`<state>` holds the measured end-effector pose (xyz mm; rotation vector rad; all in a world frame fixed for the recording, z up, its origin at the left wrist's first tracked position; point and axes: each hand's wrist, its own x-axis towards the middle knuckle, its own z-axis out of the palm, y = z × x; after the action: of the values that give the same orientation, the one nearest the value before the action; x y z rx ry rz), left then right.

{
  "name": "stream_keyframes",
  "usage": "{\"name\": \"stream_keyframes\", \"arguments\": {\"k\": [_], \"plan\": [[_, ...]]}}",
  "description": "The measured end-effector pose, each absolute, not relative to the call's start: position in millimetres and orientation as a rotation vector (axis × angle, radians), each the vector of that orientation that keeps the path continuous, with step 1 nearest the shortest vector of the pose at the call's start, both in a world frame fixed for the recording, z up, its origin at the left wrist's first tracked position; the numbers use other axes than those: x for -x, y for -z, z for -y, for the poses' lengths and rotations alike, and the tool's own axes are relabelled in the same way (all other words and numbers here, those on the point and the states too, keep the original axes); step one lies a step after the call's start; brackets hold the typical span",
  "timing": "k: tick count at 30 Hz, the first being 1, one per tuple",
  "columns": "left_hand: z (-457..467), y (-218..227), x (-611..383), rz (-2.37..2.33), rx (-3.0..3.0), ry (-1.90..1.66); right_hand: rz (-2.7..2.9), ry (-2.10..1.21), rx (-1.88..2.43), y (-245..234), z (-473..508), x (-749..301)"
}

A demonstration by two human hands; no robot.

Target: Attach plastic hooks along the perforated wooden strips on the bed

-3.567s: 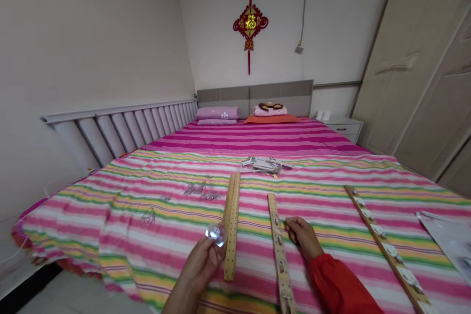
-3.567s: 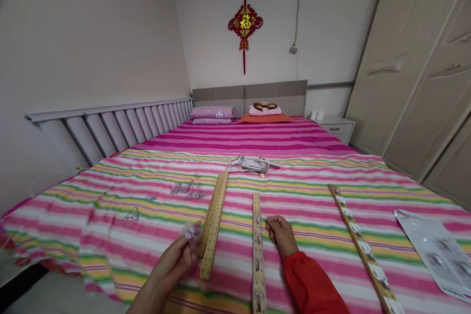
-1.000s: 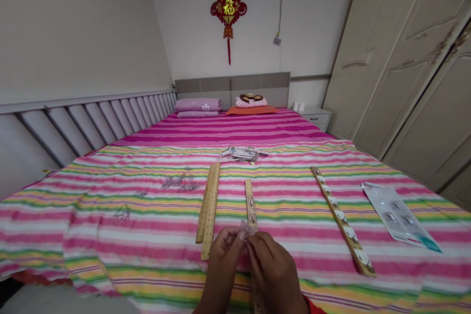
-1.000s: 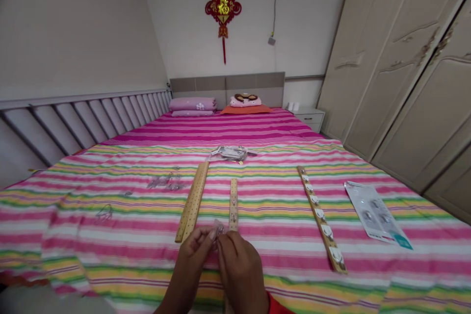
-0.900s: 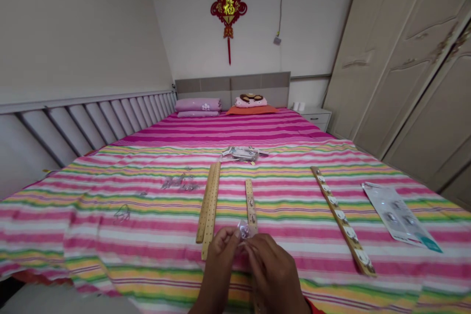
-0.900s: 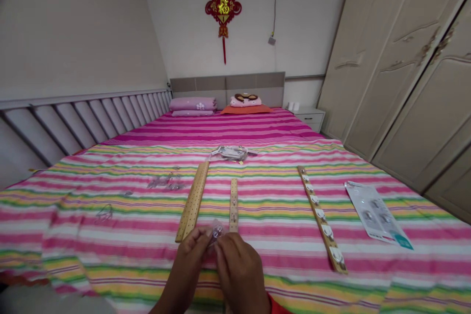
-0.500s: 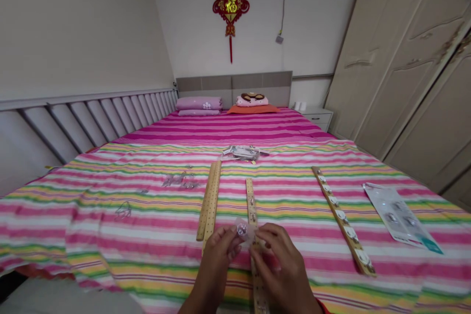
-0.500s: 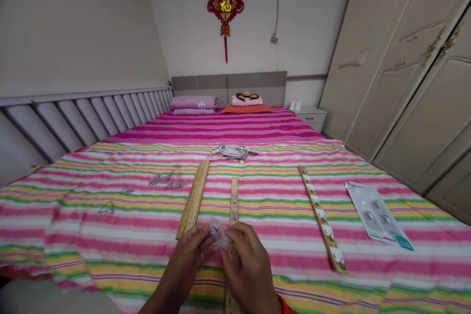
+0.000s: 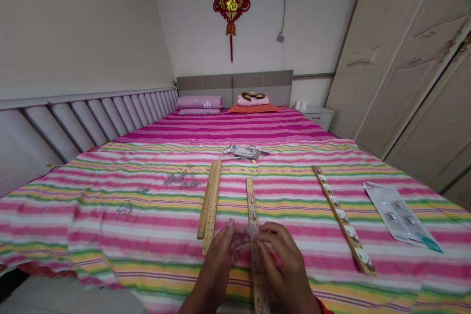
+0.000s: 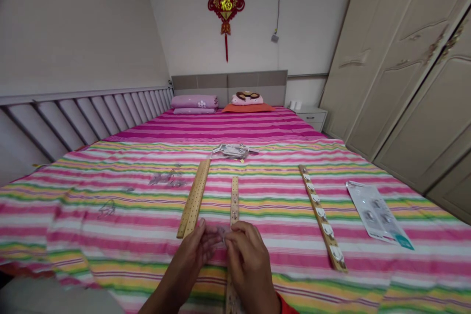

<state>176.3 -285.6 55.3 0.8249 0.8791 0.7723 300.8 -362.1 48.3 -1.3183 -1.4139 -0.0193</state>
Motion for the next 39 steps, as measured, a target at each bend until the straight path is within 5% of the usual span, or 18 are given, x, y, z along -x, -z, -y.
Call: {"name": "stream_keyframes", "arguments": {"k": [12,20,39], "plan": [[285,-43,-174,-1.082,-1.604,-0.975,0.775,-0.853,1.266,-39,349,-317],[281,-51,-173,-0.856,-1.854,-0.805,0.889,-0.946,1.257,-49,344,-319],[219,-40,-224,-0.872,-1.257,-0.879,0.709,-0.918,1.183,-27,292,-347]]}}
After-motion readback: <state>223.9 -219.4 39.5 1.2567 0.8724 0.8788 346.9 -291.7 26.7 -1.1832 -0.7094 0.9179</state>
